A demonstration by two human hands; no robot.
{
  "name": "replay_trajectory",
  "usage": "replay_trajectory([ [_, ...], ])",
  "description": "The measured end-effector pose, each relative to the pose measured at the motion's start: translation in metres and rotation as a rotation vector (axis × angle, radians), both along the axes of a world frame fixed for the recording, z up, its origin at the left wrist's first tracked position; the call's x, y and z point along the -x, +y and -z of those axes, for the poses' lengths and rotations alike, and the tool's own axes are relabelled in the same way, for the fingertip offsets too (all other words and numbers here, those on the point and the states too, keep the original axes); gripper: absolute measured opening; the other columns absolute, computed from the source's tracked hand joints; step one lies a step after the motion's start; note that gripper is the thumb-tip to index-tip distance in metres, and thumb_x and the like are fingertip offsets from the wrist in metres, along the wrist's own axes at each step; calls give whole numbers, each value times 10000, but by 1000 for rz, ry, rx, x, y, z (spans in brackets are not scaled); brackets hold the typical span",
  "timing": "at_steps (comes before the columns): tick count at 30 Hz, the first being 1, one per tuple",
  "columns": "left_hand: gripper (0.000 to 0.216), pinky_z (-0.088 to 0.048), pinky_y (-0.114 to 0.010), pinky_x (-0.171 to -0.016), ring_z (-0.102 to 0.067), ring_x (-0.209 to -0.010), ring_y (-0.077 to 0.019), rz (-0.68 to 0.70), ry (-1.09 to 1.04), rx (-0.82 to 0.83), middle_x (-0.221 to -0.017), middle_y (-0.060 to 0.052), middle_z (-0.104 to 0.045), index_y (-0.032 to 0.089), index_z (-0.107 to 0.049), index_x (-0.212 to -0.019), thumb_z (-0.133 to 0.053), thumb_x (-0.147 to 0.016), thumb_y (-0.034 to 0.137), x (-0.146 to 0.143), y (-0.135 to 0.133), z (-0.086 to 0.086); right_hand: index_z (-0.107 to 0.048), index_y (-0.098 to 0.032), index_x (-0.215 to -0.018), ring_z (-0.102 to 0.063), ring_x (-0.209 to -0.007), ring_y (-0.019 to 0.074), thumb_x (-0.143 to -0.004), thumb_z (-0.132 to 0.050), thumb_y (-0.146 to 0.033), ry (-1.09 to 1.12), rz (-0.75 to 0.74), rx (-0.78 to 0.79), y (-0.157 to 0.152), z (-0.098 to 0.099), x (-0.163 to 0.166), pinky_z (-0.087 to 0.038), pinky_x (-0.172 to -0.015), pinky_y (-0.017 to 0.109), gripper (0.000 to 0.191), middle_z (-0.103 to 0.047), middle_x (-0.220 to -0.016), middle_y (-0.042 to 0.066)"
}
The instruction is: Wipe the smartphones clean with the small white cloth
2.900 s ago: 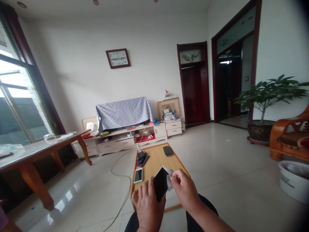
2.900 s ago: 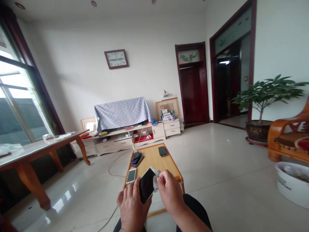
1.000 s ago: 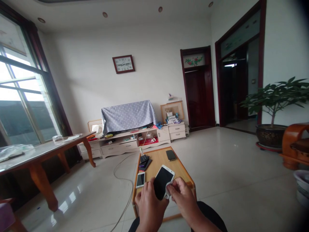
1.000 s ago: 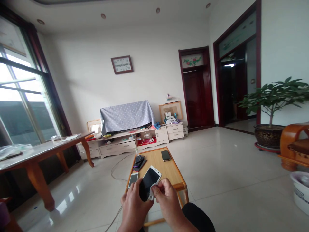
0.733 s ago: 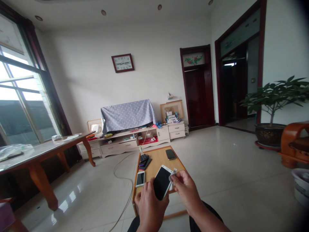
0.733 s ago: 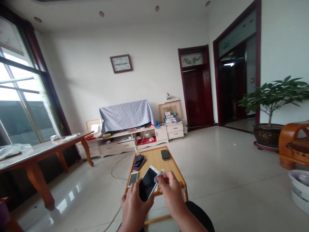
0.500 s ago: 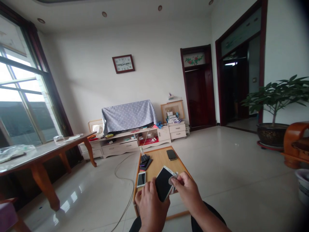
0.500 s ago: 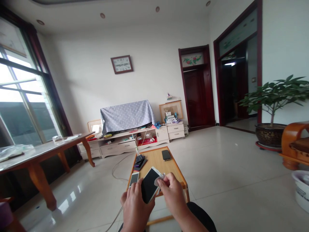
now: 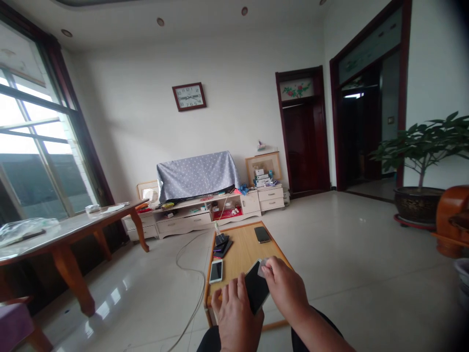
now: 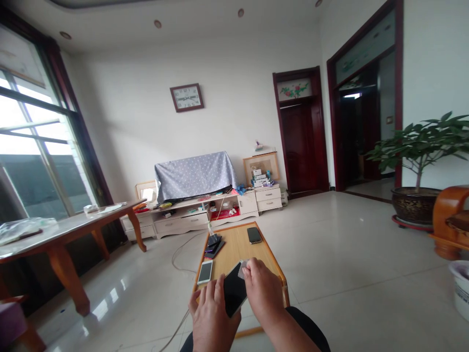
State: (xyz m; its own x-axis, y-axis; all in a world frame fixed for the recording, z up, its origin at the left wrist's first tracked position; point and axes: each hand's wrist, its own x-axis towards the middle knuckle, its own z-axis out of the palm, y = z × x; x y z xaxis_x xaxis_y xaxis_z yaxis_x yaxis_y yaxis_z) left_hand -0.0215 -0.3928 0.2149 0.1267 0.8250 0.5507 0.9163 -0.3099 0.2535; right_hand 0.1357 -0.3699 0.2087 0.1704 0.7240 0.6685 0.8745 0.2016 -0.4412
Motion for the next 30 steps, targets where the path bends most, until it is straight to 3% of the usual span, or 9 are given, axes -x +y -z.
replay_trajectory([
  [5, 466, -241, -501, -1120, -585, -1111, -257, -34, -13, -17, -1163, -81, -679, 237, -569, -1349, -536, -884, 248, -5, -3, 2, -516, -259, -831, -631, -681, 170, -1021, -461, -286, -95, -110, 44, -11, 5, 23, -274, -570, 302, 199, -656, -787, -10],
  [12, 737, -191, -527, -1158, -545, -1166, -301, 1, 0, 23, -1241, -82, -638, 226, -510, -1409, -681, -693, 260, -2, -6, 3, -553, -257, -912, -632, -723, 187, -1018, -426, -320, -34, 29, 31, 3, -9, 1, -292, -595, 304, 178, -680, -874, 24],
  [18, 465, -204, -518, -1141, -571, -1129, -267, 0, -29, 30, -1175, -76, -665, 251, -562, -1349, -540, -884, 254, 0, -6, 1, -531, -257, -842, -641, -732, 177, -1026, -432, -294, -85, -208, 89, -10, -3, 38, -292, -600, 317, 213, -676, -840, 11],
  [25, 727, -167, -541, -1171, -535, -1173, -309, 18, -15, 58, -1201, -69, -641, 240, -527, -1385, -695, -679, 273, 8, -7, -3, -551, -252, -900, -624, -755, 175, -1000, -467, -307, -9, -95, 77, 16, -22, 12, -299, -616, 297, 141, -675, -880, 6],
  [30, 642, -188, -536, -1162, -546, -1164, -295, 77, -12, 74, -1199, -68, -647, 264, -536, -1376, -660, -748, 318, 12, -5, 1, -550, -254, -864, -618, -753, 171, -1000, -447, -277, -56, -223, 86, 3, -7, 22, -330, -633, 292, 172, -656, -854, 3],
])
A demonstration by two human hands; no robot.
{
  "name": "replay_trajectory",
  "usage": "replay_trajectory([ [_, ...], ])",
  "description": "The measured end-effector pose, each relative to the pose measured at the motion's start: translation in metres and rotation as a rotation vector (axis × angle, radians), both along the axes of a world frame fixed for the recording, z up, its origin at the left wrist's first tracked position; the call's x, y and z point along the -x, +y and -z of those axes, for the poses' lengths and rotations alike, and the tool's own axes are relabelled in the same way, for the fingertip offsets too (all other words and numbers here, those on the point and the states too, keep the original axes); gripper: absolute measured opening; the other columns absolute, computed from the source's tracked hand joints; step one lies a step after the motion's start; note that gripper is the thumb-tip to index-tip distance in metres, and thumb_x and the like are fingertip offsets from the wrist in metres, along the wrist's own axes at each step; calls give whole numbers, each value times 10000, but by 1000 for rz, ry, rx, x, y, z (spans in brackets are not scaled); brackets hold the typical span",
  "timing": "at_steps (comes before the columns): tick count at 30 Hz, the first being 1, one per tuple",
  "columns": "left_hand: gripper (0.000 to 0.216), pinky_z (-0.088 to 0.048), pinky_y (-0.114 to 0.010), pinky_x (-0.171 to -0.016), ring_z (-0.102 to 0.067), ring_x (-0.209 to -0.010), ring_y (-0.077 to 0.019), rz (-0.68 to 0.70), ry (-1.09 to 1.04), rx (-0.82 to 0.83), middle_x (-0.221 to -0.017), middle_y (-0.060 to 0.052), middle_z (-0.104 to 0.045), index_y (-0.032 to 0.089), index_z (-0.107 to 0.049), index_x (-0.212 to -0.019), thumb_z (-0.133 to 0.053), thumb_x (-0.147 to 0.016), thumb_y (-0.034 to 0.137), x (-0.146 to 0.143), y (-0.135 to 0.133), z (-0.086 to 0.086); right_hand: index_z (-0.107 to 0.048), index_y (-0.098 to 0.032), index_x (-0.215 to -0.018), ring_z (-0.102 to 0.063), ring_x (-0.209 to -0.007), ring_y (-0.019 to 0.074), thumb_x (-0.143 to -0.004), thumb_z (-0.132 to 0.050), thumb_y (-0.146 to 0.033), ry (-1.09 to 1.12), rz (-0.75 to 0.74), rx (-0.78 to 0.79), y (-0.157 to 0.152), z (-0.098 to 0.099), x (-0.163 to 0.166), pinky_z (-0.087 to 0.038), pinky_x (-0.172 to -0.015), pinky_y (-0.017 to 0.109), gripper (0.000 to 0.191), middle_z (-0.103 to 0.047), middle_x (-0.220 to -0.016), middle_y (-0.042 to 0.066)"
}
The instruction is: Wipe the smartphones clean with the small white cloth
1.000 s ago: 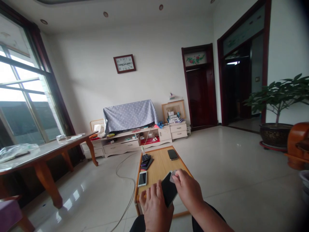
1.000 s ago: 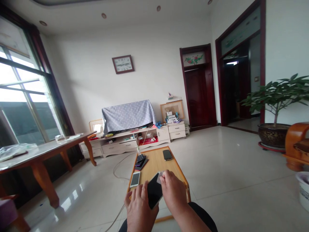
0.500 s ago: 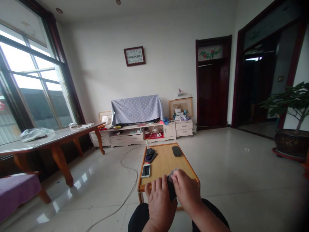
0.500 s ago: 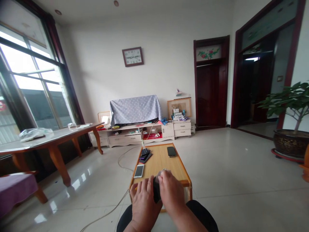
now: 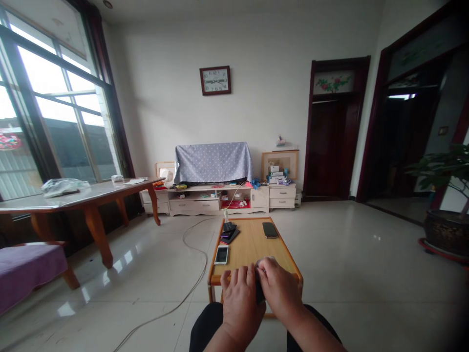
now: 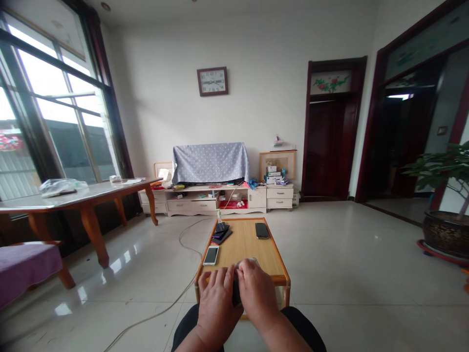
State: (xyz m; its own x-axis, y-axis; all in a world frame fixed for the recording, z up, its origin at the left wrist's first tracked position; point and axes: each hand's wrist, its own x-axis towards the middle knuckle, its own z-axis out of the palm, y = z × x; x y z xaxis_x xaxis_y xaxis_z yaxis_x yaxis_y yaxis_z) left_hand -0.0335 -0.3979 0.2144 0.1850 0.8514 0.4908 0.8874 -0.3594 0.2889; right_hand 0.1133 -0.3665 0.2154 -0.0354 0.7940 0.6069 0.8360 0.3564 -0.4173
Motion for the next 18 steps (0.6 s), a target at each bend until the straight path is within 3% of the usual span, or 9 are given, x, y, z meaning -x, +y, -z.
replay_trajectory([
  [3, 654, -156, -538, -1193, -542, -1179, -281, 47, 30, -15, -1214, -53, -647, 282, -521, -1390, -653, -750, 294, 2, 0, -7, -568, -255, -896, -627, -801, 182, -1000, -431, -274, 39, -42, -7, -4, 4, 1, -380, -679, 290, 173, -652, -885, 15],
  [7, 749, -27, -538, -1253, -530, -1200, -268, 143, 93, -16, -1227, -33, -642, 300, -499, -1410, -667, -684, 225, 8, -1, -18, -627, -249, -925, -621, -838, 198, -959, -460, -270, 93, -46, -18, 7, -3, -21, -435, -734, 301, 171, -641, -952, 49],
  [10, 730, 28, -560, -1260, -516, -1218, -274, 210, 138, -14, -1223, -21, -650, 324, -514, -1391, -657, -684, 208, 14, 0, -25, -656, -246, -845, -615, -823, 187, -942, -475, -269, 90, -169, 96, 11, -12, -37, -450, -746, 293, 206, -628, -947, 44],
  [14, 700, 32, -563, -1268, -499, -1253, -262, 279, 200, -53, -1226, 8, -667, 366, -522, -1378, -634, -713, 181, 19, 2, -36, -705, -253, -878, -619, -857, 193, -908, -544, -282, 98, -363, 273, 7, -25, -49, -443, -768, 285, 166, -648, -921, 20],
  [18, 669, 4, -568, -1272, -464, -1334, -255, 368, 281, -84, -1262, 29, -678, 410, -522, -1384, -613, -765, 174, 19, 6, -47, -658, -220, -691, -573, -737, 171, -820, -653, -276, 154, -480, 413, 4, -34, -59, -381, -665, 253, 141, -623, -752, -21],
])
